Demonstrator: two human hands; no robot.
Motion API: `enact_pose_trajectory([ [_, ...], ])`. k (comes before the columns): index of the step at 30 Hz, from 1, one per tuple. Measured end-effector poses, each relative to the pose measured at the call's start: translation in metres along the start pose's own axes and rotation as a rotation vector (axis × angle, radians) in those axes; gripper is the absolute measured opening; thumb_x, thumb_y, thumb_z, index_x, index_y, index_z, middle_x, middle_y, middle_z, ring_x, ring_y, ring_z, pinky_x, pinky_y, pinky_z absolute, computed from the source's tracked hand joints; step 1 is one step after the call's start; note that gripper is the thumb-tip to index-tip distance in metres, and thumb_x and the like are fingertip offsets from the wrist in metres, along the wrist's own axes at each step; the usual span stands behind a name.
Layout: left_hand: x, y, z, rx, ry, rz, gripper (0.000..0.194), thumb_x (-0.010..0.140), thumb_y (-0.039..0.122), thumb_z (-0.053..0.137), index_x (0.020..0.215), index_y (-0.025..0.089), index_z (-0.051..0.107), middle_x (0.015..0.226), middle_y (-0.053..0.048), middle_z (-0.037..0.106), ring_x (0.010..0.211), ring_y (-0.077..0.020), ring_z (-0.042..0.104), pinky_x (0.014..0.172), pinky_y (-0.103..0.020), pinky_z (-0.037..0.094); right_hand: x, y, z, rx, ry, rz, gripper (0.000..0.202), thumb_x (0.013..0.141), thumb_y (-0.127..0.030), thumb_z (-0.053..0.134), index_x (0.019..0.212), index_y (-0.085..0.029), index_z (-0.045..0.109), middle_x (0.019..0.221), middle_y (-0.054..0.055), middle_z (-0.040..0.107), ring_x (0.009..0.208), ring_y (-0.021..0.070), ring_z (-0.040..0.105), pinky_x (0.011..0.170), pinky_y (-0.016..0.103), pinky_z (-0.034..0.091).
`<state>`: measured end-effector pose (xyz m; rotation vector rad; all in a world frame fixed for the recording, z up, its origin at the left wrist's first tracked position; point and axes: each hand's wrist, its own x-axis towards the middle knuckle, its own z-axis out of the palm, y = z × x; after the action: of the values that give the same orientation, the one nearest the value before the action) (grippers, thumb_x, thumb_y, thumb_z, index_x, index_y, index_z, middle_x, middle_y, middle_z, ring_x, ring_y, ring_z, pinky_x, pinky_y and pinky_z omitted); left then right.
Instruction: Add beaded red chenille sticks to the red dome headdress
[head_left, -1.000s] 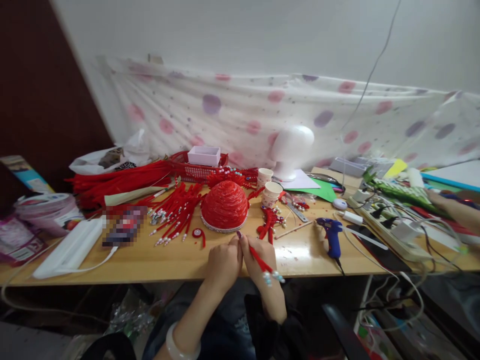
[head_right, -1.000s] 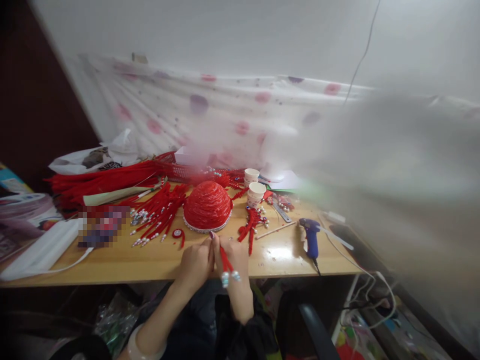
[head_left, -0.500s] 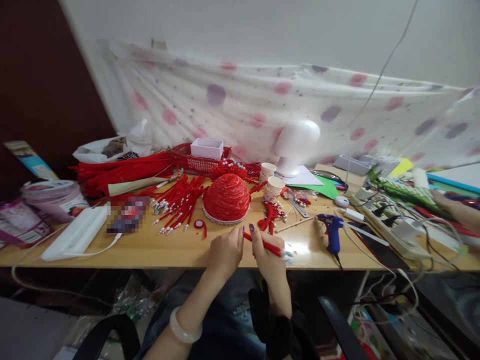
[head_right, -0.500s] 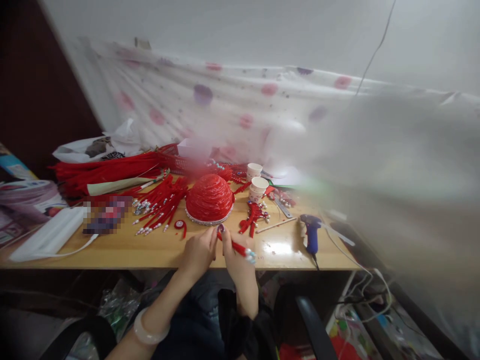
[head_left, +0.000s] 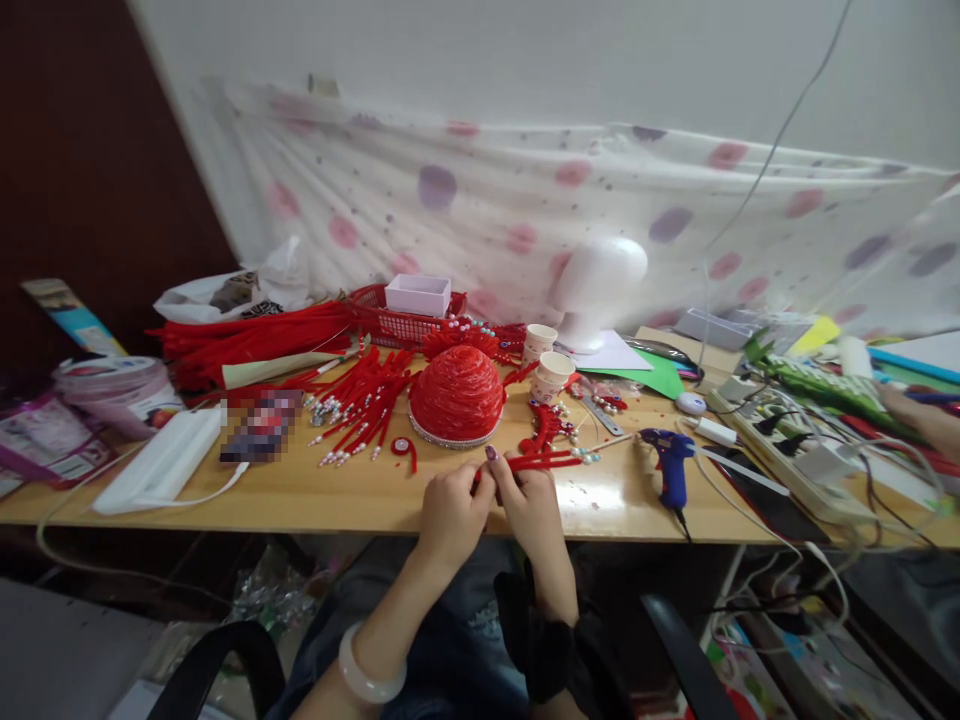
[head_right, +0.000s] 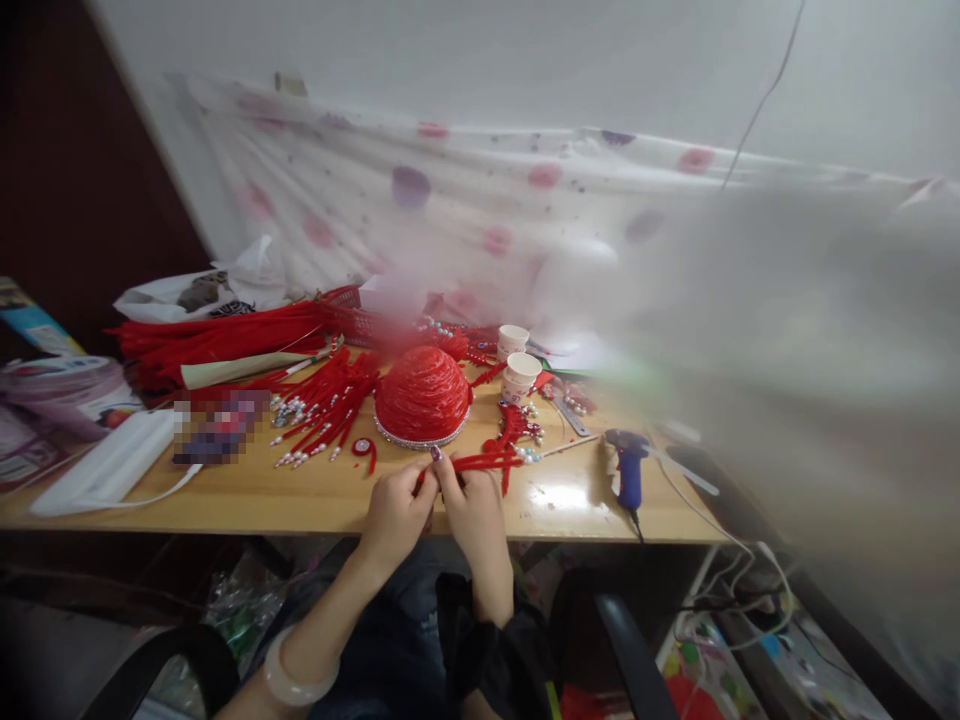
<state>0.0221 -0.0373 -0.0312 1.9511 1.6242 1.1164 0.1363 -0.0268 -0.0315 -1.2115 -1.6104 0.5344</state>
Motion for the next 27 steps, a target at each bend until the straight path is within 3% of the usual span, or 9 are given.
enact_pose_trajectory([
  [6,0.001,0.002,-0.004,0.002,0.029,0.056,0.035,0.095,0.027,0.036,0.062,0.022,0.048,0.049,-0.002,0.057,0.05,-0.0172,0.057,0.055,-0.029,0.031,-0.001,0.0,0.001,0.005,0.058,-0.004,0.051,0.098,-0.054,0.042,0.059,-0.021,0.047,0.052,-0.002,0.049,0.05,0.0129,0.046,0.052,0.026,0.032],
  [15,-0.004,-0.002,-0.007,-0.077,0.017,0.072,0.037,0.097,0.027,0.034,0.061,0.023,0.043,0.04,0.002,0.054,0.043,-0.0136,0.056,0.057,-0.025,0.037,0.001,0.012,-0.024,0.001,0.198,0.081,0.052,0.095,-0.058,0.042,0.058,-0.023,0.045,0.048,-0.004,0.042,0.046,0.013,0.042,0.048,0.026,0.03],
  [22,0.0,-0.006,-0.005,-0.125,0.056,0.02,0.034,0.093,0.031,0.039,0.062,0.022,0.049,0.047,0.001,0.054,0.048,-0.015,0.053,0.053,-0.027,0.03,0.004,-0.002,0.002,0.013,0.032,0.041,0.052,0.089,-0.06,0.051,0.054,-0.023,0.042,0.049,-0.005,0.042,0.049,0.0126,0.041,0.05,0.026,0.031],
  [27,-0.001,-0.009,-0.005,-0.164,0.021,0.007,0.034,0.09,0.03,0.041,0.057,0.022,0.046,0.047,0.001,0.05,0.049,-0.0147,0.05,0.055,-0.029,0.029,0.008,0.001,-0.004,0.019,-0.01,0.043,0.054,0.093,-0.059,0.043,0.052,-0.024,0.038,0.047,-0.005,0.037,0.048,0.0133,0.039,0.048,0.027,0.031],
])
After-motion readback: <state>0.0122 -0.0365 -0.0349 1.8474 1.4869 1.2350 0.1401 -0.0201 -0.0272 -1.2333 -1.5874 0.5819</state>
